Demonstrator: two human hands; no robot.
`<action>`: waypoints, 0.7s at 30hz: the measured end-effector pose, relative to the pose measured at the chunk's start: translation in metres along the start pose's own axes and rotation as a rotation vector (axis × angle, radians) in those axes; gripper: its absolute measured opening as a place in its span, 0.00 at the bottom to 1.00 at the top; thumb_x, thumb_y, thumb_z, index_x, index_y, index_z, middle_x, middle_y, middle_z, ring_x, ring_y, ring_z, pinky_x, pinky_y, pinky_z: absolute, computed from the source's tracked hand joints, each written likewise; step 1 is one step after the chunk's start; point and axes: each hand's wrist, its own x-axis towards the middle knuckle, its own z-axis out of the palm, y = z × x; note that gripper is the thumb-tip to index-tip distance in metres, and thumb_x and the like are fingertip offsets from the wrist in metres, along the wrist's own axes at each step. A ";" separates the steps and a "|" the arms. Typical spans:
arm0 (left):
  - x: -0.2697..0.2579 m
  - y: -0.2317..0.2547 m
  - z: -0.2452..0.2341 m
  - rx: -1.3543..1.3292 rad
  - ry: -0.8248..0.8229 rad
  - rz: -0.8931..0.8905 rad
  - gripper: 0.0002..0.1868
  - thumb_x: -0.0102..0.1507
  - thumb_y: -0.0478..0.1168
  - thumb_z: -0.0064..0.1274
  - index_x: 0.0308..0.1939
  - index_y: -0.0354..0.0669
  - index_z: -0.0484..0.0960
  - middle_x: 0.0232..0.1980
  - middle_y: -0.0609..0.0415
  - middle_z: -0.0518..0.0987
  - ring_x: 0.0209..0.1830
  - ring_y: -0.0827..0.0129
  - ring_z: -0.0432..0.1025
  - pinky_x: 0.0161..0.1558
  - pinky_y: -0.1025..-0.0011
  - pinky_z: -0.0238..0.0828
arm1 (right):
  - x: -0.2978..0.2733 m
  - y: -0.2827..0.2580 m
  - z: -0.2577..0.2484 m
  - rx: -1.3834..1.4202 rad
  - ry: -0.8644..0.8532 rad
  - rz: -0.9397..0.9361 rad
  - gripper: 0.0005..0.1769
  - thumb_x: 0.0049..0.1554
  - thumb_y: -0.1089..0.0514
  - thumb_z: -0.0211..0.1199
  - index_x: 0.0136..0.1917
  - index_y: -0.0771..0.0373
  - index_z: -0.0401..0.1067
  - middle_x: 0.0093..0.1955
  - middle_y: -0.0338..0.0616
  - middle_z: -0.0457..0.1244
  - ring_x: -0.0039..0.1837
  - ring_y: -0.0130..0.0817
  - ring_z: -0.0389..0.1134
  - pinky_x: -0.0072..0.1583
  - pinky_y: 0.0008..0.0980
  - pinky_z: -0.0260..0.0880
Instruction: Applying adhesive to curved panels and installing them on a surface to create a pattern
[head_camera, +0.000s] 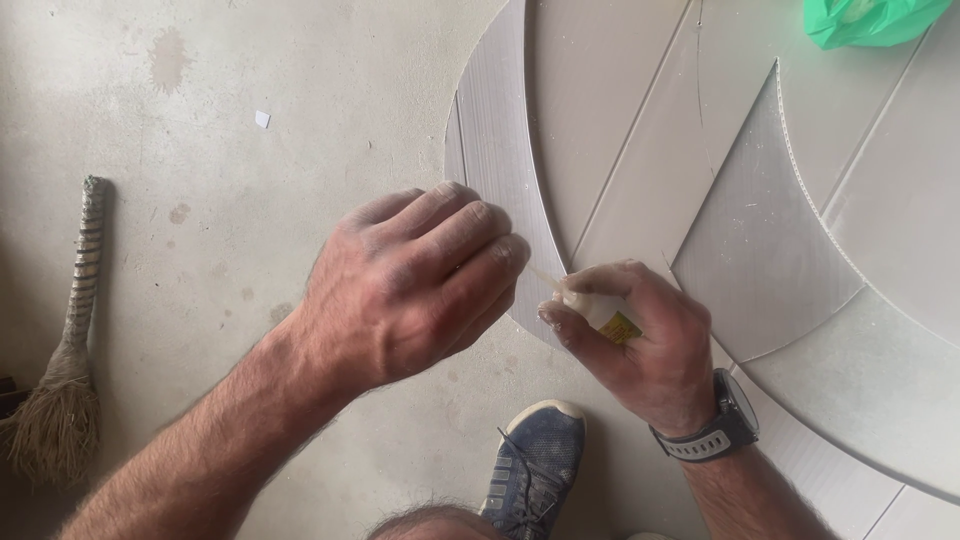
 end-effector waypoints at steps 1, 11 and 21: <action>-0.001 -0.001 0.002 0.005 0.016 0.017 0.06 0.70 0.28 0.52 0.38 0.39 0.76 0.37 0.53 0.74 0.33 0.64 0.68 0.28 0.70 0.61 | 0.000 0.000 0.001 0.011 0.005 0.000 0.15 0.55 0.50 0.71 0.49 0.60 0.73 0.43 0.40 0.70 0.38 0.25 0.68 0.38 0.24 0.68; -0.014 -0.022 0.018 0.015 0.059 0.131 0.13 0.67 0.23 0.54 0.31 0.41 0.74 0.30 0.55 0.72 0.26 0.70 0.63 0.27 0.73 0.66 | 0.003 -0.006 0.012 0.001 0.055 -0.085 0.14 0.56 0.53 0.71 0.48 0.64 0.72 0.41 0.42 0.69 0.36 0.26 0.68 0.36 0.24 0.69; -0.060 -0.109 -0.013 0.189 0.117 -0.139 0.13 0.64 0.17 0.57 0.33 0.38 0.80 0.29 0.56 0.74 0.28 0.70 0.66 0.30 0.70 0.64 | -0.005 0.001 0.010 -0.005 0.028 -0.020 0.12 0.56 0.58 0.72 0.44 0.61 0.69 0.40 0.39 0.69 0.37 0.25 0.67 0.41 0.24 0.73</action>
